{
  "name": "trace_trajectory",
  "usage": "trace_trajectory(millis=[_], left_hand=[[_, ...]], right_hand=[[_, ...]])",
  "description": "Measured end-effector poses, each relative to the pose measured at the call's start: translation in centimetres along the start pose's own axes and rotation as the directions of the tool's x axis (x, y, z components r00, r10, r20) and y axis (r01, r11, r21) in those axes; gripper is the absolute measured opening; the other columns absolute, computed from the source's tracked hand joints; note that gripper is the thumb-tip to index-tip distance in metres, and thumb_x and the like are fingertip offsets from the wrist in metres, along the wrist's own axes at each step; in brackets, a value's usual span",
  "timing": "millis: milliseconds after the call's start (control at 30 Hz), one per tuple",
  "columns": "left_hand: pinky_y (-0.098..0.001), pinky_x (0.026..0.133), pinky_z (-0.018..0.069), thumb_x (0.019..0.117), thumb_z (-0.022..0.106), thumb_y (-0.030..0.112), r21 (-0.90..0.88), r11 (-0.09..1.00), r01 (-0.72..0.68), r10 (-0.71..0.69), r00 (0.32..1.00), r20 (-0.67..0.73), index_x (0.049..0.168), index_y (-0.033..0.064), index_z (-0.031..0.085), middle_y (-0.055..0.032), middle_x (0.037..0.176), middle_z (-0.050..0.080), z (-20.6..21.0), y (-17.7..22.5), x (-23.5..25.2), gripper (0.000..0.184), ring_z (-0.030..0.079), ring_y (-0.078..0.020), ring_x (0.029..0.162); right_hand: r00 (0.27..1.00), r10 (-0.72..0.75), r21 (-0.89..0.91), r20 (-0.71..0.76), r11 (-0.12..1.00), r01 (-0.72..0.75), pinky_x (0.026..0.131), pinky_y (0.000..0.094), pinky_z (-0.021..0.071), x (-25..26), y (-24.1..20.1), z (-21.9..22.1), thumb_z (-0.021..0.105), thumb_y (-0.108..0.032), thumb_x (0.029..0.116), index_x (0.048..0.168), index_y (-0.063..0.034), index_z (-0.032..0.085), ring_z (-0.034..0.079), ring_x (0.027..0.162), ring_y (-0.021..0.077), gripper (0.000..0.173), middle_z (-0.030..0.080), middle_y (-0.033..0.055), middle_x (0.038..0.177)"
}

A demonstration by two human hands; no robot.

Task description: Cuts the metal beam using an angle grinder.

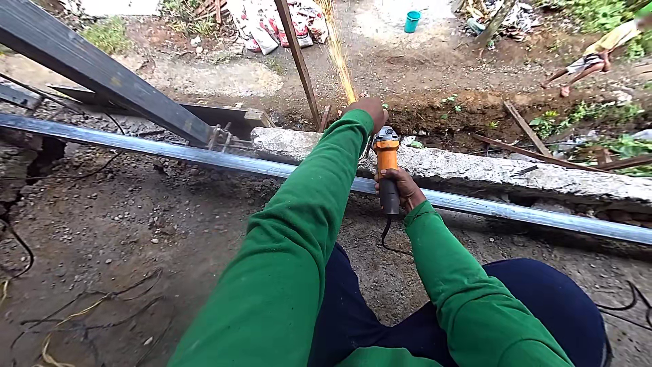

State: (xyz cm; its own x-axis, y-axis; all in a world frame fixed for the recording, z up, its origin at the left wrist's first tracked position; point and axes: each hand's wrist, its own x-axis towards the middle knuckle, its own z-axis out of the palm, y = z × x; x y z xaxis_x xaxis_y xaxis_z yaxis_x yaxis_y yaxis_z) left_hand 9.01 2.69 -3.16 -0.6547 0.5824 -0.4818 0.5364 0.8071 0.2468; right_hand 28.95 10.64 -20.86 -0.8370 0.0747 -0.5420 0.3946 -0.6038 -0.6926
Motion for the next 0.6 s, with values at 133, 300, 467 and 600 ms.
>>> trace_trajectory(millis=[133, 300, 467, 600], left_hand=[[-0.0676, 0.087, 0.0512, 0.1106, 0.033, 0.040, -0.004, 1.000, 0.001, -0.001, 1.000, 0.000, 0.109, 0.0025, 0.069, -0.0237, 0.117, 0.069, 0.03, -0.02, 0.19, 0.052, 0.067, -0.0416, 0.113], [-0.0672, 0.087, 0.0513, 0.1106, 0.033, 0.042, -0.009, 1.000, 0.014, -0.014, 1.000, -0.001, 0.107, 0.0006, 0.069, -0.0247, 0.117, 0.069, -0.09, 0.15, -0.20, 0.054, 0.067, -0.0417, 0.113], [-0.0672, 0.089, 0.0505, 0.1112, 0.033, 0.040, -0.004, 1.000, 0.001, -0.001, 1.000, 0.013, 0.111, 0.0004, 0.068, -0.0249, 0.119, 0.068, -0.21, 0.21, -0.38, 0.053, 0.066, -0.0418, 0.115], [-0.0671, 0.089, 0.0504, 0.1115, 0.032, 0.039, 0.006, 1.000, -0.007, 0.007, 1.000, 0.014, 0.111, -0.0006, 0.068, -0.0254, 0.118, 0.068, -0.26, 0.26, -0.40, 0.053, 0.066, -0.0422, 0.115]], right_hand=[[1.000, 0.001, 0.009, -0.005, 1.000, -0.001, 0.060, 0.0424, 0.0606, -0.06, -0.13, 0.16, 0.067, -0.035, 0.0919, 0.129, -0.0151, 0.055, 0.069, 0.066, 0.0243, 0.044, 0.070, 0.0135, 0.093], [1.000, 0.007, 0.023, -0.010, 1.000, -0.007, 0.059, 0.0424, 0.0606, -0.15, -0.16, 0.31, 0.067, -0.034, 0.0923, 0.129, -0.0150, 0.055, 0.070, 0.066, 0.0244, 0.043, 0.070, 0.0140, 0.093], [1.000, 0.008, 0.010, -0.010, 1.000, -0.008, 0.059, 0.0418, 0.0606, -0.11, -0.21, 0.31, 0.066, -0.034, 0.0932, 0.126, -0.0141, 0.056, 0.069, 0.065, 0.0240, 0.040, 0.070, 0.0133, 0.092], [1.000, 0.016, 0.007, -0.016, 1.000, -0.016, 0.058, 0.0419, 0.0607, -0.06, -0.30, 0.36, 0.066, -0.034, 0.0932, 0.127, -0.0140, 0.056, 0.070, 0.065, 0.0240, 0.040, 0.071, 0.0135, 0.092]])
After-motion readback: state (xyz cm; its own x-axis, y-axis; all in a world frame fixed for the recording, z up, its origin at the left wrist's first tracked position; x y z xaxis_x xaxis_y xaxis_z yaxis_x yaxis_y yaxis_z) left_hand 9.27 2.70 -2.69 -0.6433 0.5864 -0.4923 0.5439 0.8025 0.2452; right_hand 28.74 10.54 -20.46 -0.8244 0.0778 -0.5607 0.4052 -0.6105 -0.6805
